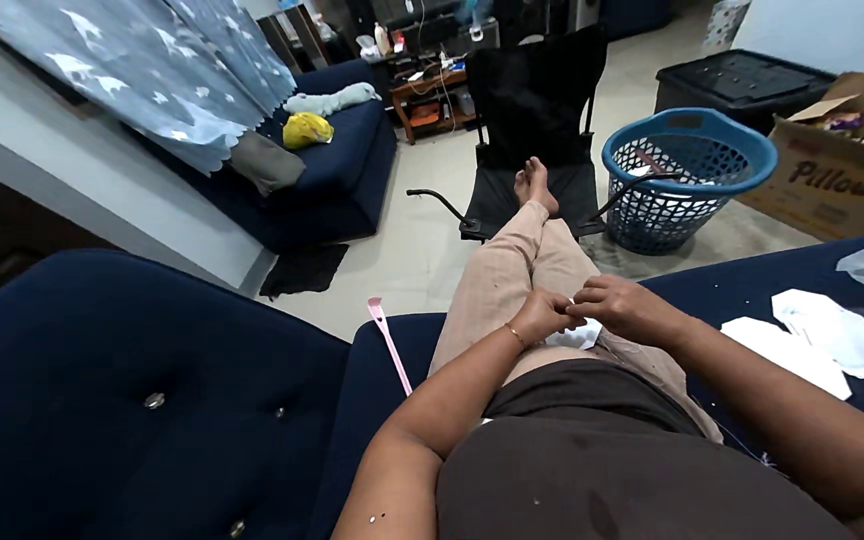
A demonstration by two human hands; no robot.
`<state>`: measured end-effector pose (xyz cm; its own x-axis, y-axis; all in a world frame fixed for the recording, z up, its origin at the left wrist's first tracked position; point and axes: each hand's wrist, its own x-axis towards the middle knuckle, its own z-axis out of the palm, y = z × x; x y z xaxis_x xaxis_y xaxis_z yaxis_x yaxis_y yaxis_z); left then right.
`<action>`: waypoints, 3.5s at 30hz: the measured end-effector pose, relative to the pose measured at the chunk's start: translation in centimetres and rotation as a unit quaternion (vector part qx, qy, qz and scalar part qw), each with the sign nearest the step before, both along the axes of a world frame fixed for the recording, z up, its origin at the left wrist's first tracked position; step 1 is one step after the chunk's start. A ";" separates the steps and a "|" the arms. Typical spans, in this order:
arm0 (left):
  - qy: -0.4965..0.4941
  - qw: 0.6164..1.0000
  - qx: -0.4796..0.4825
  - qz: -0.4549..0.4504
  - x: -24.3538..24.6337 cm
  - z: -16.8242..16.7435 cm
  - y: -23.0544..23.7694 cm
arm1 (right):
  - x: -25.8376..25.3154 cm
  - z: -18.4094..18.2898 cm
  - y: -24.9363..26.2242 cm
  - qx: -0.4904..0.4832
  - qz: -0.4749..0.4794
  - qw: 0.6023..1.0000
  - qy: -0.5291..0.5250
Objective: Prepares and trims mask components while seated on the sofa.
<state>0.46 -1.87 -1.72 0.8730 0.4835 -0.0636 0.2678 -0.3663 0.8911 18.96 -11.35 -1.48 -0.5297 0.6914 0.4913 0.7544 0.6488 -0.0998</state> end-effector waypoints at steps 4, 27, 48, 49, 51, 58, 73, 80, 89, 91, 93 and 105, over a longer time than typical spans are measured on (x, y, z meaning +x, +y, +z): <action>0.026 1.000 0.014 -0.004 0.1 0.3 0.0 | 0.0 -0.3 0.2 0.029 0.010 0.999 -0.023; -0.038 0.999 -0.015 -0.015 0.2 -1.4 1.0 | -1.4 -3.1 -0.8 -0.233 -0.170 0.873 0.392; -0.143 0.953 -0.257 0.064 0.1 -1.2 0.2 | -2.5 -5.2 -1.0 -0.256 -0.287 0.772 0.507; -0.150 0.951 -0.263 0.065 0.2 -1.3 0.2 | -2.7 -5.2 -1.1 -0.248 -0.291 0.779 0.496; -0.166 0.944 -0.275 0.074 0.1 -1.2 0.2 | -2.8 -5.2 -1.3 -0.224 -0.299 0.812 0.448; -0.094 0.987 -0.085 0.101 0.2 -1.0 0.0 | -3.5 -6.3 -1.2 -0.015 -0.239 0.934 0.267; -0.011 0.999 0.005 0.029 -0.1 -0.3 -0.3 | -3.7 -6.1 -2.4 -0.129 -0.156 0.830 0.520; -0.009 0.996 -0.067 0.061 0.0 -0.3 -0.6 | -3.7 -6.5 -1.9 -0.072 -0.162 0.812 0.556; 0.013 0.992 -0.069 0.101 0.4 -0.2 -0.6 | -4.0 -7.0 -1.3 0.017 -0.207 0.905 0.370; 0.019 0.992 -0.062 0.105 0.5 -0.2 -0.7 | -4.0 -7.0 -1.2 0.042 -0.221 0.915 0.334; 0.032 0.993 -0.033 0.108 0.7 0.0 -0.8 | -4.0 -7.0 -1.1 0.066 -0.228 0.922 0.307; -0.038 0.955 0.292 0.027 0.3 -1.0 -1.7 | -4.0 -6.8 -1.2 0.016 -0.243 0.922 0.302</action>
